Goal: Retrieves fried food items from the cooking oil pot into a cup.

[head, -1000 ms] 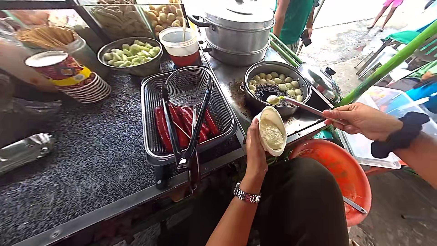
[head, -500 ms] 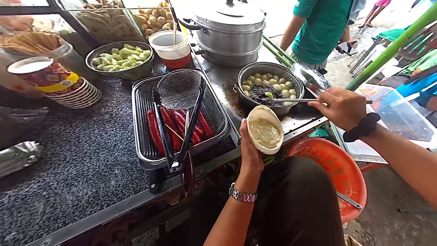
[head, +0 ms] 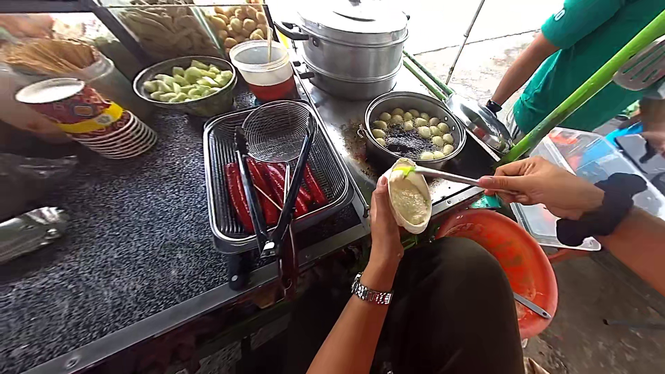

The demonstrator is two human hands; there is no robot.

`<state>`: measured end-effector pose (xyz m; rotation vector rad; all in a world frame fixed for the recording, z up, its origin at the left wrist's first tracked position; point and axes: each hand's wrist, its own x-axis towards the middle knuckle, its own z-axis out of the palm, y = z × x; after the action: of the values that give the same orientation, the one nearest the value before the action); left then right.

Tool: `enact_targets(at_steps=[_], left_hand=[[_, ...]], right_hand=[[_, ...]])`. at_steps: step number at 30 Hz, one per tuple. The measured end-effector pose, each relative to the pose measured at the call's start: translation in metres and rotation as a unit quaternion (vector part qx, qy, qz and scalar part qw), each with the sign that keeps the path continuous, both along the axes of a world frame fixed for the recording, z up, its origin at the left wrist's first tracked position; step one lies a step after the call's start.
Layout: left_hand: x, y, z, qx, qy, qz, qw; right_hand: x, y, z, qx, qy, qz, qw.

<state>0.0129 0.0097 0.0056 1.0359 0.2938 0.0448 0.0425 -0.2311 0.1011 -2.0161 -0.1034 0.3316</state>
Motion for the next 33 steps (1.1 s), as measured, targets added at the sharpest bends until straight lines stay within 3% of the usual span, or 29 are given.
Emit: enact_targets(at_steps=[2, 4, 7, 10, 13, 15, 18, 20, 22, 25, 28, 30, 33], left_hand=[[0.000, -0.001, 0.000, -0.017, 0.011, 0.008, 1.000], [-0.001, -0.003, 0.001, -0.033, 0.031, 0.015, 0.999], [-0.004, -0.003, 0.001, -0.038, 0.040, 0.013, 0.998], [-0.005, -0.002, 0.001, -0.038, 0.043, 0.009, 0.998], [-0.004, -0.002, 0.002, -0.042, 0.042, 0.008, 0.998], [-0.003, -0.003, 0.004, -0.050, 0.040, 0.010, 0.998], [-0.003, -0.001, 0.006, -0.049, 0.035, 0.006, 0.998], [-0.003, 0.001, 0.006, -0.046, 0.031, 0.003, 0.998], [-0.002, 0.002, 0.007, -0.040, 0.029, 0.000, 0.999], [0.000, 0.002, 0.007, -0.034, 0.028, -0.010, 0.999], [0.000, -0.002, 0.007, -0.030, 0.031, -0.010, 0.999], [0.000, -0.007, 0.004, -0.018, 0.027, -0.004, 0.999], [0.001, -0.010, -0.001, 0.002, 0.012, 0.007, 1.000]], right_hand=[[0.020, -0.008, -0.015, 0.014, 0.057, -0.076, 0.995], [0.040, -0.016, -0.034, -0.155, -0.080, -0.100, 0.980], [0.052, -0.015, -0.049, -0.357, -0.328, -0.050, 0.873], [0.061, -0.015, -0.060, -0.437, -0.516, 0.017, 0.736], [0.064, -0.012, -0.058, -0.466, -0.545, 0.042, 0.696], [0.062, -0.011, -0.054, -0.451, -0.534, 0.034, 0.715], [0.052, -0.013, -0.028, -0.336, -0.488, 0.012, 0.806], [0.041, -0.022, -0.004, -0.269, -0.494, 0.078, 0.823], [0.031, -0.027, 0.015, -0.265, -0.519, 0.171, 0.794], [0.019, -0.025, 0.029, -0.338, -0.547, 0.249, 0.724], [0.010, -0.015, 0.029, -0.368, -0.527, 0.268, 0.717], [0.004, -0.008, 0.022, -0.342, -0.471, 0.242, 0.776], [-0.004, -0.002, 0.015, -0.212, -0.254, 0.156, 0.931]])
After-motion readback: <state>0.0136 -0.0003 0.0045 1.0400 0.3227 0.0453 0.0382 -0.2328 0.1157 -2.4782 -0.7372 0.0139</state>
